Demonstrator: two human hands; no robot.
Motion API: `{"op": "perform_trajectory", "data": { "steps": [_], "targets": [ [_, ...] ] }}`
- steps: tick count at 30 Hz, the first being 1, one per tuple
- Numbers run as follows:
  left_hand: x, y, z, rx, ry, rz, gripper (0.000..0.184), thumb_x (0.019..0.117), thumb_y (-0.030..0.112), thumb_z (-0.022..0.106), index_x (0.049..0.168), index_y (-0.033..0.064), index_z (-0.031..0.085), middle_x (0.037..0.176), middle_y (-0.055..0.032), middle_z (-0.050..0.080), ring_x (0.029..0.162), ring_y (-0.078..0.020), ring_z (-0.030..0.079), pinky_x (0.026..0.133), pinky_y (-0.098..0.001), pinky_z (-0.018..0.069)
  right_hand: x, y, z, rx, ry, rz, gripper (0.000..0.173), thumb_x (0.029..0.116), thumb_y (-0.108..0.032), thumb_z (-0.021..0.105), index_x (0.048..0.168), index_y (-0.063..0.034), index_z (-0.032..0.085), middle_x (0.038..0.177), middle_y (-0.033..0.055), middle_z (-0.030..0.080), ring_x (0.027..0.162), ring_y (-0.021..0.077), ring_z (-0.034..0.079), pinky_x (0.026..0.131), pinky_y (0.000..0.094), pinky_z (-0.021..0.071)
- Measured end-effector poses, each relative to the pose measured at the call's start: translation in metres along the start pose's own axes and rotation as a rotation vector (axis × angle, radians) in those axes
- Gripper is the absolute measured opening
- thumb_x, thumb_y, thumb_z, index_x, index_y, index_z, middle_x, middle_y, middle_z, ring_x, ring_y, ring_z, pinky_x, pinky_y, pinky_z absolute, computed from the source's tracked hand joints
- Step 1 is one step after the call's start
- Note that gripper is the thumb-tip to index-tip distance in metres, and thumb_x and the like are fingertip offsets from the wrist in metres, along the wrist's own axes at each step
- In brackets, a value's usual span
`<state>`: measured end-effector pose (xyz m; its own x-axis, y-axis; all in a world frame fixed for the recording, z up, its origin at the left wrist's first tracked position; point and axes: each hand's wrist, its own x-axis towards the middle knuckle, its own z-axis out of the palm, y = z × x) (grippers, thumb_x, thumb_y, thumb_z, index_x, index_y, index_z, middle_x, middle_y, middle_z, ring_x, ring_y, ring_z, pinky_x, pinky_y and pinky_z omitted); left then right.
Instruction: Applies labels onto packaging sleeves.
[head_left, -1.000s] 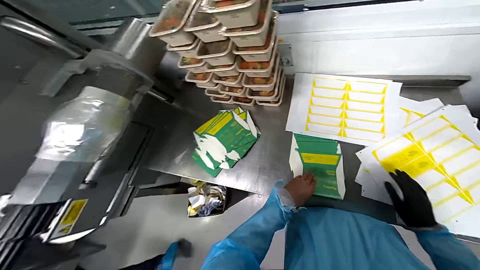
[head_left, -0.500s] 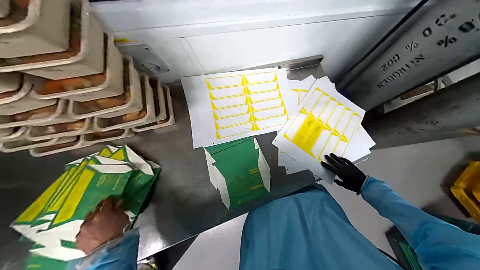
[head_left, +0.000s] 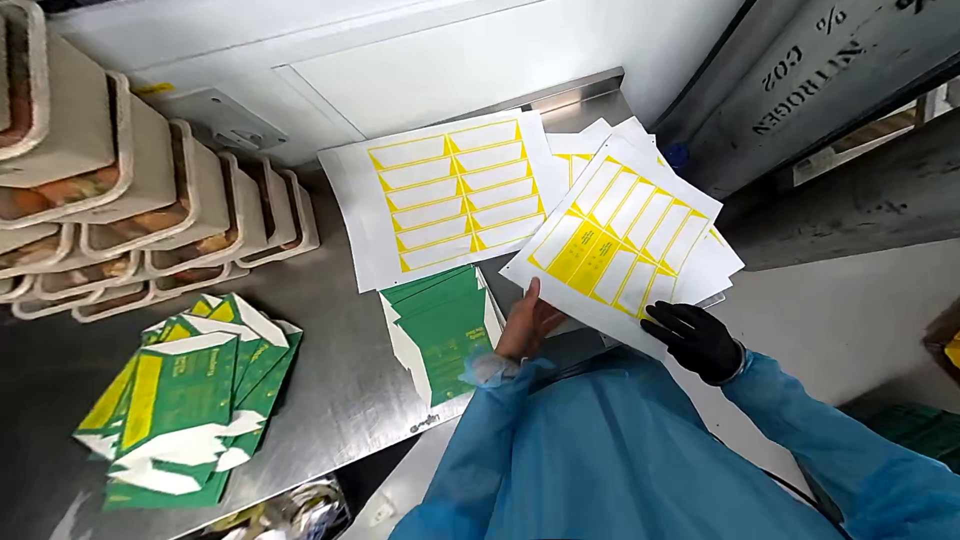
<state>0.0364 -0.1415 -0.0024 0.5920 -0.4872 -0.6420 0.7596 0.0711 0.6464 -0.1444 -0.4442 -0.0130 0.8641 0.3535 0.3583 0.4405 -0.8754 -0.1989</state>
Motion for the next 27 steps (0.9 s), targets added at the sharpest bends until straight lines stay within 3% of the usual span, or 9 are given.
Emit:
{"op": "perform_trajectory", "data": {
  "steps": [3, 7, 9, 11, 14, 16, 20, 24, 27],
  "targets": [
    [0.022, -0.007, 0.028, -0.141, 0.207, 0.212, 0.045, 0.1064, 0.038, 0.054, 0.142, 0.0114, 0.05, 0.123, -0.01, 0.069, 0.108, -0.022, 0.069, 0.092, -0.045, 0.0591, -0.007, 0.018, -0.006, 0.07, -0.218, -0.102, 0.043, 0.0999, -0.012, 0.06, 0.141, -0.0249, 0.061, 0.144, 0.0057, 0.061, 0.13, 0.023, 0.06, 0.107, 0.0429, 0.0499],
    [0.023, -0.012, 0.059, -0.084, 0.283, 0.346, 0.043, 0.1048, 0.036, 0.059, 0.14, 0.0116, 0.053, 0.12, -0.0103, 0.07, 0.106, -0.0215, 0.071, 0.091, -0.0451, 0.0604, 0.007, 0.046, -0.019, 0.212, -0.639, 0.167, 0.064, 0.0813, 0.009, 0.069, 0.137, -0.0206, 0.067, 0.145, 0.0057, 0.061, 0.139, 0.0329, 0.052, 0.112, 0.0622, 0.0405],
    [0.016, -0.011, 0.077, -0.047, 0.302, 0.396, 0.039, 0.1027, 0.035, 0.063, 0.133, 0.0098, 0.059, 0.114, -0.0097, 0.072, 0.1, -0.021, 0.072, 0.087, -0.0432, 0.0619, 0.039, 0.041, -0.035, 0.275, -0.416, 0.286, 0.049, 0.0898, 0.004, 0.059, 0.134, -0.0162, 0.069, 0.139, 0.0057, 0.066, 0.132, 0.0284, 0.059, 0.111, 0.0557, 0.0458],
    [0.009, -0.008, 0.097, -0.03, 0.31, 0.443, 0.035, 0.1021, 0.036, 0.064, 0.127, 0.0109, 0.063, 0.108, -0.0066, 0.073, 0.096, -0.0184, 0.073, 0.085, -0.041, 0.0627, 0.08, 0.022, -0.04, 0.36, -0.074, 0.377, 0.034, 0.1014, -0.015, 0.055, 0.132, -0.0127, 0.069, 0.136, 0.0046, 0.067, 0.13, 0.0234, 0.061, 0.111, 0.0489, 0.0477],
    [0.0, -0.005, 0.119, 0.016, 0.306, 0.497, 0.039, 0.1029, 0.044, 0.06, 0.127, 0.0138, 0.064, 0.109, -0.005, 0.073, 0.097, -0.0174, 0.073, 0.085, -0.0413, 0.0627, 0.121, 0.001, -0.025, 0.467, 0.214, 0.465, 0.048, 0.0969, -0.035, 0.069, 0.138, -0.0105, 0.065, 0.144, 0.0064, 0.063, 0.138, 0.0229, 0.054, 0.113, 0.0483, 0.0459],
    [-0.002, 0.001, 0.124, 0.06, 0.313, 0.476, 0.046, 0.1043, 0.052, 0.052, 0.133, 0.0158, 0.059, 0.113, -0.0047, 0.072, 0.099, -0.0178, 0.072, 0.083, -0.0418, 0.0631, 0.128, -0.001, -0.015, 0.454, 0.192, 0.499, 0.063, 0.0949, -0.047, 0.069, 0.147, -0.0147, 0.058, 0.153, 0.0042, 0.055, 0.145, 0.0219, 0.046, 0.118, 0.048, 0.04],
    [0.004, 0.015, 0.125, -0.091, 0.364, 0.335, 0.055, 0.1082, 0.056, 0.036, 0.14, 0.0147, 0.054, 0.125, -0.0058, 0.069, 0.111, -0.0191, 0.068, 0.092, -0.0449, 0.0587, 0.123, 0.002, 0.005, 0.42, 0.16, 0.489, 0.064, 0.0957, -0.052, 0.066, 0.148, -0.0166, 0.057, 0.154, 0.0034, 0.053, 0.146, 0.0218, 0.045, 0.118, 0.0468, 0.0402],
    [0.014, 0.011, 0.121, -0.259, 0.259, 0.321, 0.052, 0.1084, 0.053, 0.037, 0.146, 0.0192, 0.048, 0.135, -0.0047, 0.064, 0.126, -0.0205, 0.061, 0.105, -0.0491, 0.0515, 0.117, 0.006, 0.017, 0.508, 0.176, 0.567, 0.066, 0.0929, -0.054, 0.069, 0.147, -0.0182, 0.057, 0.154, 0.0006, 0.054, 0.145, 0.0196, 0.047, 0.116, 0.0459, 0.0432],
    [0.016, 0.006, 0.124, -0.072, 0.265, 0.442, 0.05, 0.1044, 0.053, 0.051, 0.14, 0.018, 0.054, 0.123, -0.0036, 0.07, 0.113, -0.0177, 0.068, 0.096, -0.0439, 0.0586, 0.117, 0.005, 0.016, 0.561, 0.249, 0.536, 0.055, 0.0954, -0.045, 0.07, 0.141, -0.0155, 0.064, 0.147, 0.0015, 0.061, 0.136, 0.019, 0.055, 0.111, 0.0435, 0.0483]
  ]
}}
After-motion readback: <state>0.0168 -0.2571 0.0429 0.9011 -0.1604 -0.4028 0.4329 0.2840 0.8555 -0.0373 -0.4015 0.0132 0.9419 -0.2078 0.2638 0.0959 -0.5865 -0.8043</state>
